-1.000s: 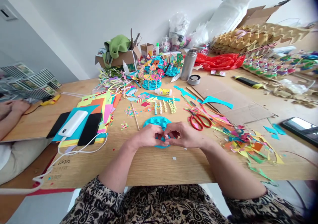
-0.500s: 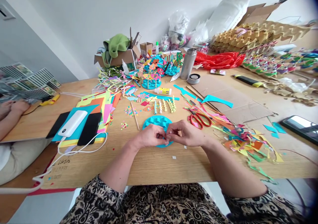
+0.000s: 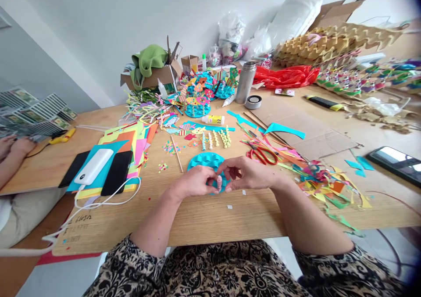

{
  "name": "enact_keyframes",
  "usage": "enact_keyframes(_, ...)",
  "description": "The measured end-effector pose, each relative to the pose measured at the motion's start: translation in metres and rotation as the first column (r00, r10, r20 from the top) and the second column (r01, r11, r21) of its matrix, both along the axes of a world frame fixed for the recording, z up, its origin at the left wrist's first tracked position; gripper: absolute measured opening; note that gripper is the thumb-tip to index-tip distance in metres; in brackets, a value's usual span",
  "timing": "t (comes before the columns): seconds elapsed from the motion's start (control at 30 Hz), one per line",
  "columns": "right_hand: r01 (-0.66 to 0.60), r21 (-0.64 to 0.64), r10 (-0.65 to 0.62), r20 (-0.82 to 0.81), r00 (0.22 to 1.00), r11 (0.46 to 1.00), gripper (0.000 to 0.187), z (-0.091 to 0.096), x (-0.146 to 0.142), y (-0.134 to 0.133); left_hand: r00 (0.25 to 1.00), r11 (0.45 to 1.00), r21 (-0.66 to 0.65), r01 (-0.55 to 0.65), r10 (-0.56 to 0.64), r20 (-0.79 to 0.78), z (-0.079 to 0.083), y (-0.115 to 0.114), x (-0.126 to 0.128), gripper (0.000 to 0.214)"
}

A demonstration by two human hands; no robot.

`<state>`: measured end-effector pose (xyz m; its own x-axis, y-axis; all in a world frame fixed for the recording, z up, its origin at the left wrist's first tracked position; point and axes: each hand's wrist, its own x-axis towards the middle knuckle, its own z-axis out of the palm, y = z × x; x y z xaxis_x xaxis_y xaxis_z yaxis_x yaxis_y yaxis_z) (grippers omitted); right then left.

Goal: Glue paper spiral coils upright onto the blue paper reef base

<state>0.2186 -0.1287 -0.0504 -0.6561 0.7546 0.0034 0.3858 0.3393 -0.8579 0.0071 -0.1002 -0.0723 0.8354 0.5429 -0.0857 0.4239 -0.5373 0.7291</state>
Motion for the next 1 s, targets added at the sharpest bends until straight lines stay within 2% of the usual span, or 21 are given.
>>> enact_keyframes(0.13,-0.026,0.054,0.026,0.003,1.000,0.998,0.041,-0.003,-0.003,0.001,0.999,0.998,0.060,0.013,-0.011,-0.034,0.000,-0.002,0.003,0.009)
enact_keyframes(0.33,-0.033,0.059,0.028,0.092,0.995,0.998,0.020,-0.006,-0.003,0.000,0.993,0.980,0.195,0.027,-0.005,-0.114,0.000,-0.005,0.007,0.009)
enact_keyframes(0.53,-0.045,0.113,0.036,0.085,0.996,0.993,0.016,-0.008,-0.009,-0.001,0.987,0.961,0.277,0.022,0.023,-0.159,0.003,-0.009,0.009,0.009)
enact_keyframes(0.7,0.028,0.137,-0.028,-0.003,1.000,0.990,0.015,-0.009,-0.013,-0.004,0.984,0.961,0.278,0.004,0.046,-0.173,0.003,-0.010,0.009,0.011)
enact_keyframes(0.87,0.105,0.062,-0.096,-0.133,0.986,0.992,0.019,-0.007,-0.010,-0.006,0.985,0.967,0.256,0.007,0.038,-0.170,0.003,-0.010,0.010,0.012)
enact_keyframes(1.0,0.121,0.040,-0.113,-0.164,0.980,0.992,0.022,-0.003,-0.008,-0.006,0.990,0.976,0.216,0.008,0.022,-0.136,0.003,-0.010,0.009,0.012)
